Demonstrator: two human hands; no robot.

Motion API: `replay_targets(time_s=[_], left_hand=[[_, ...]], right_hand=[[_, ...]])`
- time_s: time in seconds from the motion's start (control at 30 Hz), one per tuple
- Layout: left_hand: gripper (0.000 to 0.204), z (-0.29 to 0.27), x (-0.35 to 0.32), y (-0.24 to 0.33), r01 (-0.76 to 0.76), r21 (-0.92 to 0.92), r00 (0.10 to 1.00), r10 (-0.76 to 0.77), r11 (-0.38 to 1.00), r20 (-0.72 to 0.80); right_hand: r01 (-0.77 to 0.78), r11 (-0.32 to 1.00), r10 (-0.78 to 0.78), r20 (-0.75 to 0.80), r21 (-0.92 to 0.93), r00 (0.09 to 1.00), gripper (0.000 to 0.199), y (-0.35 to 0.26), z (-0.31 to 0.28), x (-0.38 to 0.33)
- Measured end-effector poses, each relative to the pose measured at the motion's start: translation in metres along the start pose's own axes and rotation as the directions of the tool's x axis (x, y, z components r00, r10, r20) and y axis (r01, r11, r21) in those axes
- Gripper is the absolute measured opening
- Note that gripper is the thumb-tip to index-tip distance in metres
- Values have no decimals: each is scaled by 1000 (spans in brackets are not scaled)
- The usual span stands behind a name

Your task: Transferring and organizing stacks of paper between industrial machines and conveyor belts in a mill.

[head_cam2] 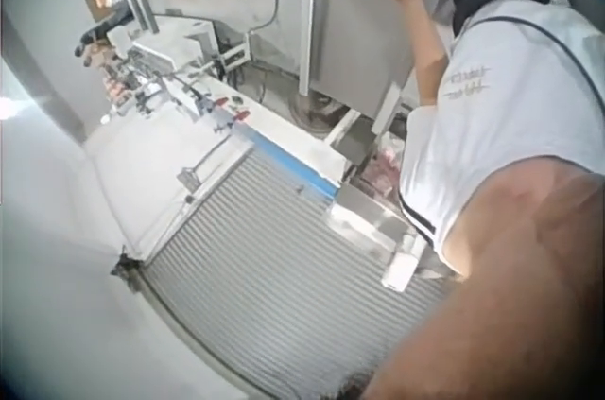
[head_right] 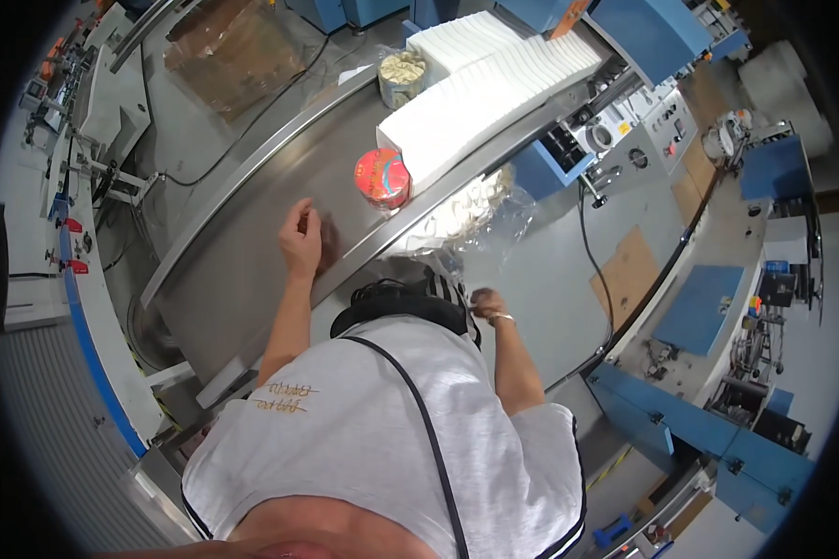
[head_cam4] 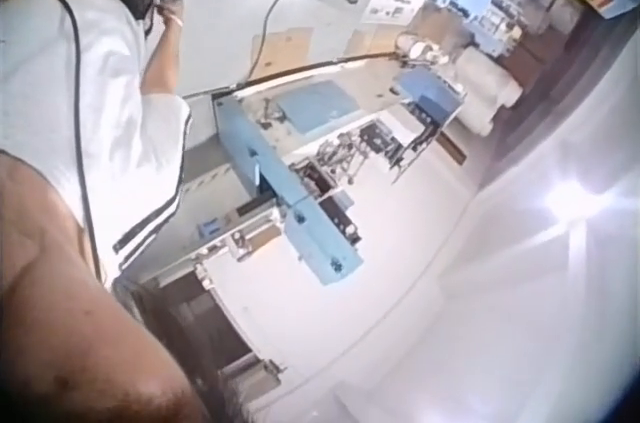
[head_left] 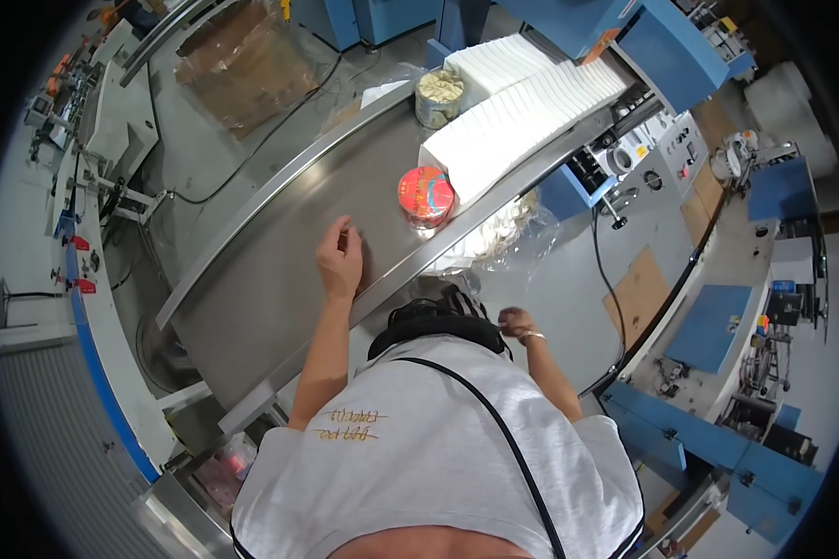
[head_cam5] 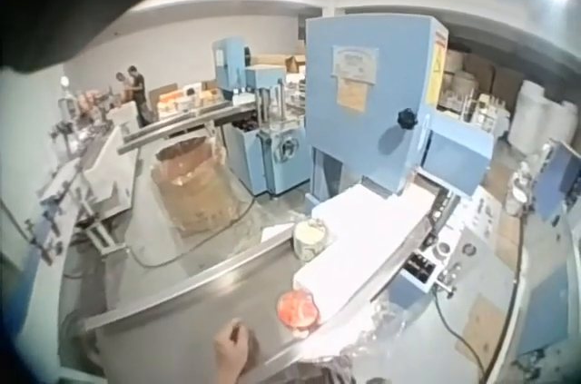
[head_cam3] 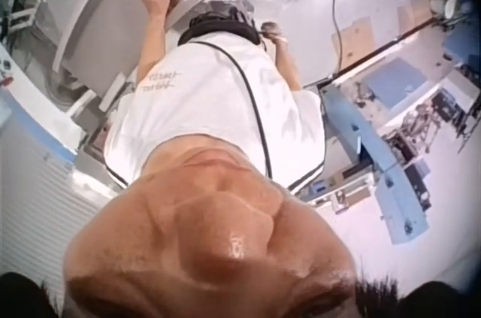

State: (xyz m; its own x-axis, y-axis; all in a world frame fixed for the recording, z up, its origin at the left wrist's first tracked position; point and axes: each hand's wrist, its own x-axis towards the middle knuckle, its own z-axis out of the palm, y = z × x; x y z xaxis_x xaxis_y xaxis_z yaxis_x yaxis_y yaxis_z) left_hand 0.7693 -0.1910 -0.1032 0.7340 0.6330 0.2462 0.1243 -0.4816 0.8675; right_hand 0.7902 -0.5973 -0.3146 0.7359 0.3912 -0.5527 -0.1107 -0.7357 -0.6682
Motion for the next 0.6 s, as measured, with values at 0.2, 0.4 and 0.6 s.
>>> replay_targets(time_s=[0.2, 0.4, 0.6], left_hand=[[64, 7, 0, 48, -174, 143, 968, 142, 974, 207], [91, 53, 25, 67, -423, 179, 885, 361, 888, 295], [92, 61, 23, 64, -283, 175, 926, 221, 943, 305]], right_hand=[[255, 956, -114, -613, 147, 782, 22, -175, -94, -15], [682, 490, -871, -342, -543, 353, 40, -345, -127, -28], [652, 416, -890, -140, -634, 433, 40, -349, -122, 10]])
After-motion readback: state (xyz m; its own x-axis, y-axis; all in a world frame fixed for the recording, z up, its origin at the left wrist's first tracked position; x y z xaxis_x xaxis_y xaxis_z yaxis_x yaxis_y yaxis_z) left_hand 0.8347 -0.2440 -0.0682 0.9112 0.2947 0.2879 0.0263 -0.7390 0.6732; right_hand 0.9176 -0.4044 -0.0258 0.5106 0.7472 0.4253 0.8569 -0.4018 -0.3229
